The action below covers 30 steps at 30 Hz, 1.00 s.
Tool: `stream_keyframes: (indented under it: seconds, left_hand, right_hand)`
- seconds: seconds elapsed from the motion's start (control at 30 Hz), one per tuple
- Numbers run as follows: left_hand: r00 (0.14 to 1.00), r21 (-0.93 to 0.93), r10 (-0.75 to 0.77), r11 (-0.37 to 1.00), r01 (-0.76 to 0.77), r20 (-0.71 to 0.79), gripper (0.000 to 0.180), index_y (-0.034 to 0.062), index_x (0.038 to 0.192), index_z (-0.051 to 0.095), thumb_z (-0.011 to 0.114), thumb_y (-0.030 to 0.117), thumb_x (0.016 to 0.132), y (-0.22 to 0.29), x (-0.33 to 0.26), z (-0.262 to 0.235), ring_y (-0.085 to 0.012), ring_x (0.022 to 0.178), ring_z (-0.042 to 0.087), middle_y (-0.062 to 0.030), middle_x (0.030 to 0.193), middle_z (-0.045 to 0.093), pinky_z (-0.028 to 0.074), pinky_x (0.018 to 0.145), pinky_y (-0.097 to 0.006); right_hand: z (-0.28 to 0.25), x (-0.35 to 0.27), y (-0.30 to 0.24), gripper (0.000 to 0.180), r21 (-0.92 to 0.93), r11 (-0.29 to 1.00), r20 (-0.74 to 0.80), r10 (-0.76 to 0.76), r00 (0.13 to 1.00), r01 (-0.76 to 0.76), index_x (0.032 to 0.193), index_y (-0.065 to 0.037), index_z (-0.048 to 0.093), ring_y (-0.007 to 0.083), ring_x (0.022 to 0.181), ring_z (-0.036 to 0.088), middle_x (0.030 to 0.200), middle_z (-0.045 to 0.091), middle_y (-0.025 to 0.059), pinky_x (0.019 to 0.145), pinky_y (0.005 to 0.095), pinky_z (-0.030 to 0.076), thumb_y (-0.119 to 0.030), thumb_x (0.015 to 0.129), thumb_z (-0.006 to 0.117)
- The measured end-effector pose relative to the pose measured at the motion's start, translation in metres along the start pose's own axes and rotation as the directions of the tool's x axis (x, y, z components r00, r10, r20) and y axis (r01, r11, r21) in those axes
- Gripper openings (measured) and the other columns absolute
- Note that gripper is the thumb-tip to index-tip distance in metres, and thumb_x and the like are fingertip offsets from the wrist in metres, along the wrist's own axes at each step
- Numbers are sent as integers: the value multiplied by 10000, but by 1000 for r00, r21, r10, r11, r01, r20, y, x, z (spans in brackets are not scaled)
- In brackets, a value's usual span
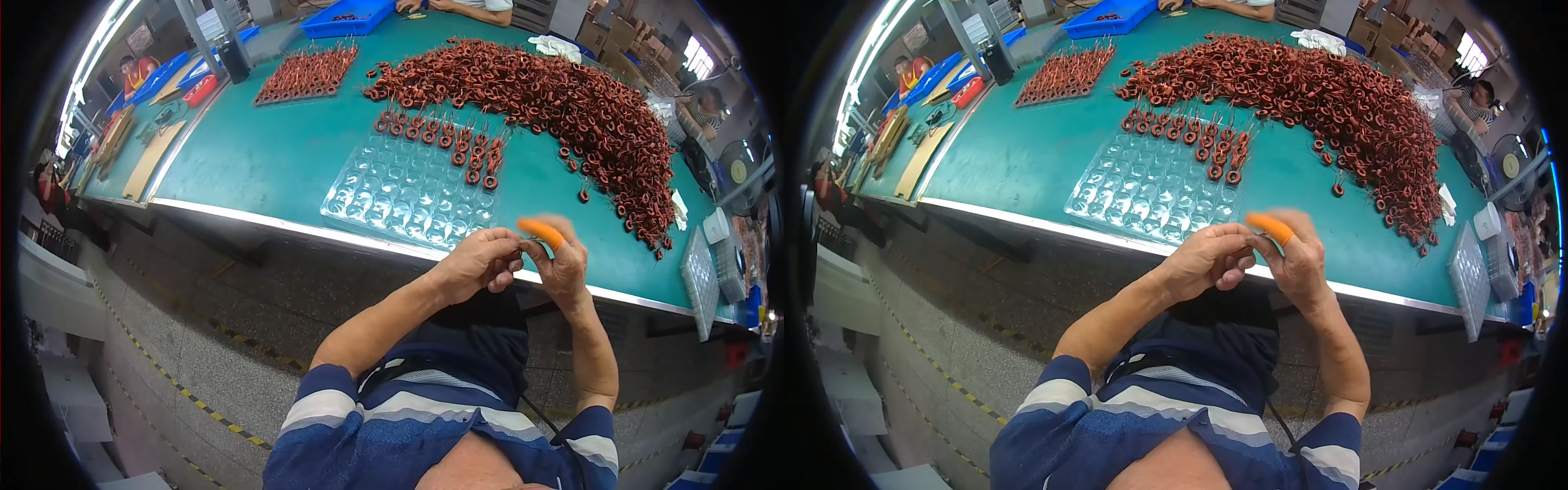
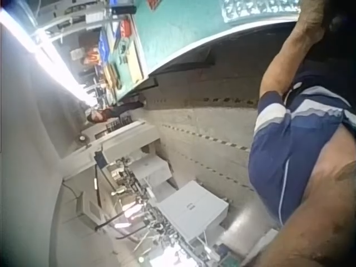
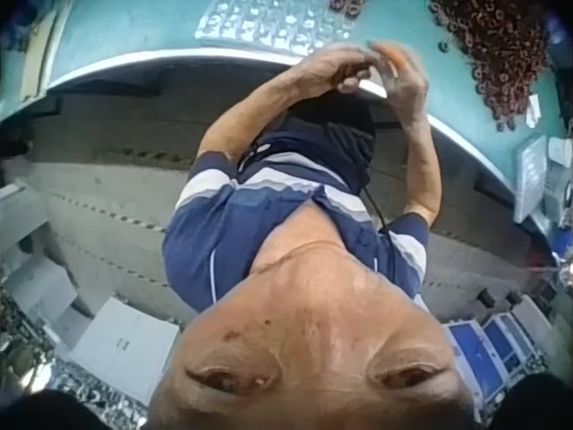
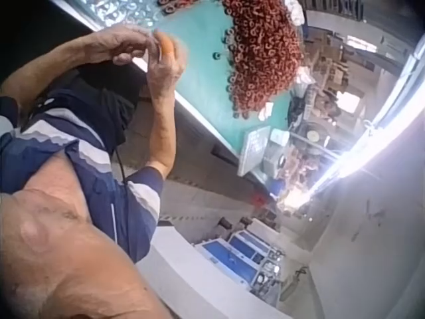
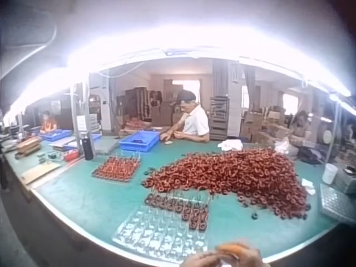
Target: Assembling and processing small electronic coil components at a manufacturing workstation.
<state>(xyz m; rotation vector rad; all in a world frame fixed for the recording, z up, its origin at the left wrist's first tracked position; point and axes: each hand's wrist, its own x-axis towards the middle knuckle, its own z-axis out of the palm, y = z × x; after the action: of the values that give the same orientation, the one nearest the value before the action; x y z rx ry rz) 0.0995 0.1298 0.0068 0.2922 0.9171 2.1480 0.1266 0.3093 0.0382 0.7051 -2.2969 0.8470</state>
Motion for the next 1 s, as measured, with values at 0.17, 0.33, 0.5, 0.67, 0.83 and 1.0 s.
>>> stream_keyframes:
  seconds: [0.17, 0.33, 0.5, 0.67, 0.83, 1.0]
  left_hand:
    - [995, 302, 98, 950, -84, -34, 232, 31, 1096, 476, 485, 240, 995, -5, -4, 7, -117, 631, 564, -57, 770, 562, 455, 538, -254]
    - [922, 730, 381, 612, -305, 67, 221, 30, 1121, 448, 541, 160, 968, -9, -8, 6, -100, 692, 541, -53, 826, 556, 455, 623, -242]
    - [799, 822, 537, 304, -482, 270, 294, 37, 1192, 526, 608, 81, 912, -3, -7, 10, -246, 790, 636, -132, 922, 623, 508, 725, -332]
    - [685, 854, 708, 242, -460, 169, 258, 34, 1129, 544, 610, 38, 880, -1, -2, 10, -350, 841, 644, -188, 944, 633, 516, 691, -393]
    - [926, 517, 371, 781, -350, 67, 180, 13, 1107, 519, 540, 113, 958, 16, -10, 12, -51, 533, 468, -6, 717, 557, 388, 478, -211]
    - [932, 433, 361, 845, -313, -32, 117, 32, 1047, 509, 496, 121, 972, 17, -4, 13, -46, 515, 440, 23, 661, 464, 343, 455, -202]
  right_hand:
    - [-4, -3, -3, 181, 112, 978, 51, 174, 984, -178, 986, -28, 684, 191, 736, 645, 816, 666, 67, 632, 280, 507, -91, 819, 716]
    - [3, -4, -4, 173, 376, 755, 122, 534, 837, -536, 982, -13, 683, 147, 725, 622, 807, 653, 59, 626, 260, 481, -151, 878, 677]
    - [4, 0, -3, 167, 264, 898, -10, 368, 930, -353, 940, -2, 687, 188, 762, 599, 842, 630, 82, 677, 291, 469, -155, 874, 676]
    - [-7, 12, -39, 119, -261, 957, -187, -180, 966, 128, 785, 23, 643, 298, 758, 573, 821, 600, 106, 676, 384, 456, 21, 716, 741]
    - [-5, 9, -17, 109, 398, 831, -48, 442, 896, -388, 849, -2, 683, 184, 753, 564, 822, 610, 73, 712, 286, 437, -104, 866, 650]
    - [20, -1, -11, 143, 577, 711, -73, 534, 842, -401, 895, -7, 673, 117, 784, 543, 835, 610, 19, 715, 244, 424, -142, 912, 629]
